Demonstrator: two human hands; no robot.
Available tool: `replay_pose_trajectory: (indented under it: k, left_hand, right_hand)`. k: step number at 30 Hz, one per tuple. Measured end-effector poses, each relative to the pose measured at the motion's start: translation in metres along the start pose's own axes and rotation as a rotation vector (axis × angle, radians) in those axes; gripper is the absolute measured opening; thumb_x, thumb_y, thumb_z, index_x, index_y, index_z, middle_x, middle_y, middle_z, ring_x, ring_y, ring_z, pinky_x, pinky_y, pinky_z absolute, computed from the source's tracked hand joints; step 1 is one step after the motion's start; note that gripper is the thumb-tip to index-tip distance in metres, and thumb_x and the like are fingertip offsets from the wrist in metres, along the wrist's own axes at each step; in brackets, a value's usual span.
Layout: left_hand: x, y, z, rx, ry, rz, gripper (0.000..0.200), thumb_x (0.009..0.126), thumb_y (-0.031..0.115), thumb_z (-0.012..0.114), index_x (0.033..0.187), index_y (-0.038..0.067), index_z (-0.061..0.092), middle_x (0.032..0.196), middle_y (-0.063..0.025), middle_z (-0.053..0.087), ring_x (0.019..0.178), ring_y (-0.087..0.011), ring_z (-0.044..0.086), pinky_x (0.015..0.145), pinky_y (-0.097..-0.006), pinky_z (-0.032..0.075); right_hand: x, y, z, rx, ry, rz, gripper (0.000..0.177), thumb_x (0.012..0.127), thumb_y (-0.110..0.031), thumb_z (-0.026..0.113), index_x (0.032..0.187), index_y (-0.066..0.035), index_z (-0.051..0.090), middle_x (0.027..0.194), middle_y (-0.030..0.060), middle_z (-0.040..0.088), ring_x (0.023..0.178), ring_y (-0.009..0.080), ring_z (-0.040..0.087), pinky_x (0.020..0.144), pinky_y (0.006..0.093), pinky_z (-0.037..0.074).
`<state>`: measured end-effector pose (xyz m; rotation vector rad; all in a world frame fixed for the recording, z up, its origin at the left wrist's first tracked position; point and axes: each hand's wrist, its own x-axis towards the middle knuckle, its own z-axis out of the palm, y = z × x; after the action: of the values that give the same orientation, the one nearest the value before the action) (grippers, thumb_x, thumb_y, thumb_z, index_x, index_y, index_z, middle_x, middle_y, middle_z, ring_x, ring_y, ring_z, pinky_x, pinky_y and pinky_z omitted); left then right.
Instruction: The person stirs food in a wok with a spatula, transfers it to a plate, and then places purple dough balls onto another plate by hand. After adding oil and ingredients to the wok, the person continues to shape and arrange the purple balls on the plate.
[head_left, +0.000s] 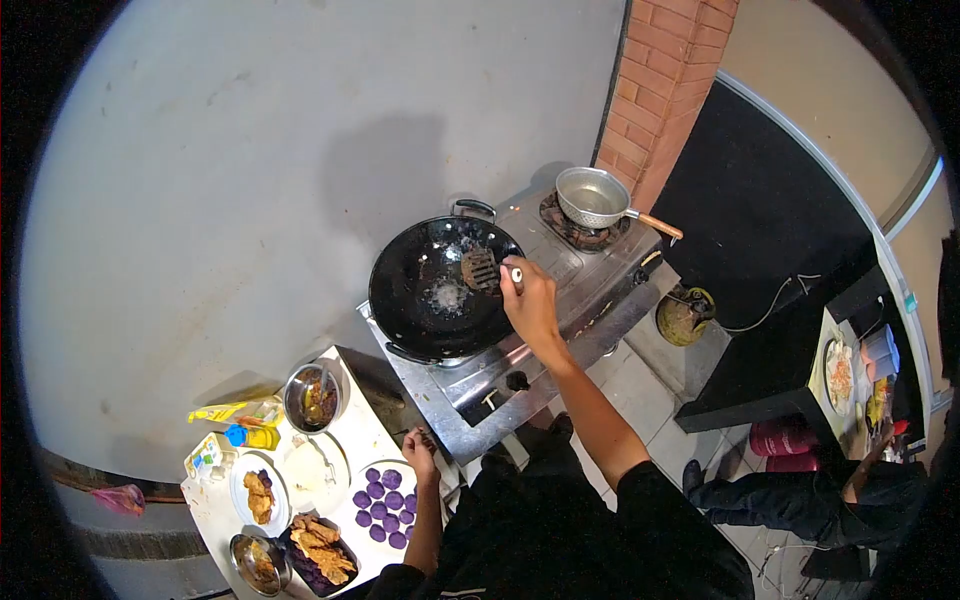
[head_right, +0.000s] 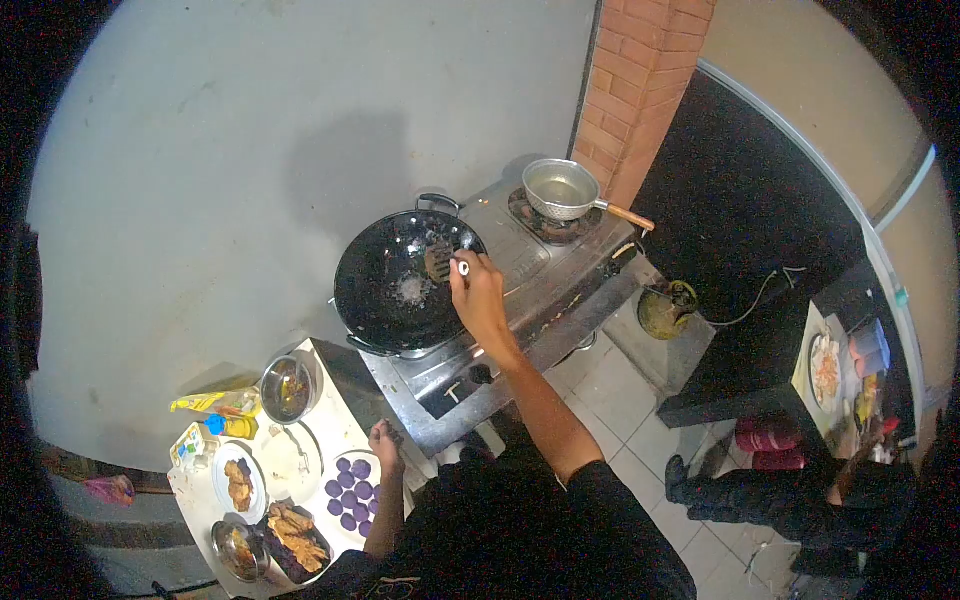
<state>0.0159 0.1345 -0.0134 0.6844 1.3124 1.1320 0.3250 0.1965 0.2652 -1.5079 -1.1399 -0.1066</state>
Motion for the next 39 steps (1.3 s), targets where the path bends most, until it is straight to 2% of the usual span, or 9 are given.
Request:
replay_pose_trajectory:
  k: [2, 8, 12, 18, 22, 25, 31, 34, 39]
  left_hand:
    - [0.003, -0.002, -0.001, -0.007, -0.004, -0.037, 0.014, 0.098, 0.02, 0.051, 0.092, 0.011, 0.06, 0.07, 0.0033, 0.05, 0.059, -0.0072, 0.048, 0.054, -0.0233, 0.041]
    - [0.001, 0.016, 0.008, -0.011, 0.013, 0.143, 0.023, 0.099, 0.021, 0.052, 0.082, 0.005, 0.056, 0.061, 0.0034, 0.045, 0.05, -0.0054, 0.04, 0.046, -0.022, 0.033]
    - [-0.031, 0.11, 0.05, 0.222, 0.007, 0.4, 0.036, 0.098, 0.024, 0.056, 0.068, 0.005, 0.053, 0.055, 0.0057, 0.042, 0.049, -0.0027, 0.033, 0.046, -0.0209, 0.026]
    - [-0.037, 0.191, 0.101, 0.386, -0.072, 0.532, 0.037, 0.094, 0.026, 0.065, 0.068, 0.0, 0.06, 0.056, 0.0058, 0.045, 0.052, -0.0024, 0.033, 0.048, -0.0215, 0.027]
    - [-0.028, 0.194, 0.113, 0.439, -0.053, 0.557, 0.036, 0.093, 0.025, 0.065, 0.07, -0.002, 0.063, 0.056, 0.005, 0.047, 0.052, -0.0031, 0.036, 0.049, -0.0221, 0.029]
    - [-0.028, 0.2, 0.12, 0.409, -0.074, 0.526, 0.034, 0.094, 0.025, 0.065, 0.072, -0.001, 0.065, 0.057, 0.0048, 0.048, 0.054, -0.0039, 0.039, 0.052, -0.0219, 0.031]
    - [-0.031, 0.202, 0.132, 0.361, -0.047, 0.601, 0.029, 0.09, 0.019, 0.069, 0.07, -0.001, 0.064, 0.052, 0.0059, 0.047, 0.049, -0.0011, 0.035, 0.046, -0.0214, 0.026]
    - [-0.032, 0.203, 0.133, 0.407, -0.032, 0.636, 0.028, 0.09, 0.019, 0.07, 0.071, -0.001, 0.065, 0.052, 0.0053, 0.048, 0.049, -0.0015, 0.037, 0.046, -0.0213, 0.027]
    - [-0.03, 0.204, 0.131, 0.439, -0.029, 0.633, 0.026, 0.089, 0.019, 0.07, 0.072, -0.001, 0.065, 0.054, 0.0042, 0.049, 0.049, -0.0023, 0.038, 0.047, -0.0211, 0.029]
  right_hand:
    - [-0.004, 0.005, 0.006, -0.001, -0.025, -0.013, 0.016, 0.088, -0.008, 0.064, 0.098, 0.004, 0.064, 0.078, 0.0199, 0.062, 0.063, 0.0338, 0.062, 0.054, 0.0397, 0.047]
    - [-0.004, 0.005, 0.013, 0.006, -0.038, -0.029, 0.017, 0.087, -0.009, 0.066, 0.099, 0.004, 0.064, 0.079, 0.0198, 0.062, 0.062, 0.0323, 0.062, 0.054, 0.0383, 0.047]
    - [-0.003, -0.005, 0.007, 0.063, -0.012, 0.015, 0.017, 0.087, -0.008, 0.066, 0.1, 0.003, 0.064, 0.078, 0.0197, 0.061, 0.061, 0.0312, 0.062, 0.054, 0.0382, 0.047]
    - [0.0, -0.004, 0.003, 0.04, -0.046, 0.028, 0.018, 0.088, -0.01, 0.065, 0.099, 0.004, 0.064, 0.08, 0.0209, 0.062, 0.062, 0.0325, 0.062, 0.055, 0.0388, 0.047]
    - [0.008, 0.002, 0.008, 0.018, -0.09, -0.009, 0.018, 0.086, -0.01, 0.065, 0.095, 0.005, 0.064, 0.079, 0.0223, 0.063, 0.063, 0.0356, 0.062, 0.056, 0.0409, 0.047]
    - [0.013, 0.005, 0.012, -0.015, -0.048, -0.025, 0.014, 0.084, -0.01, 0.068, 0.087, 0.003, 0.064, 0.069, 0.018, 0.061, 0.055, 0.0304, 0.059, 0.052, 0.0373, 0.045]
    - [0.021, 0.004, 0.019, -0.052, -0.062, 0.024, 0.02, 0.084, -0.012, 0.067, 0.074, 0.003, 0.058, 0.057, 0.0173, 0.053, 0.051, 0.0336, 0.054, 0.05, 0.0389, 0.042]
    - [0.02, 0.003, 0.023, -0.049, -0.136, 0.098, 0.023, 0.085, -0.013, 0.065, 0.073, 0.003, 0.056, 0.062, 0.0213, 0.059, 0.058, 0.039, 0.061, 0.053, 0.0435, 0.044]
    - [0.019, 0.0, 0.032, -0.029, -0.129, 0.144, 0.024, 0.085, -0.012, 0.066, 0.07, 0.003, 0.055, 0.061, 0.0204, 0.058, 0.055, 0.0377, 0.06, 0.052, 0.0427, 0.044]
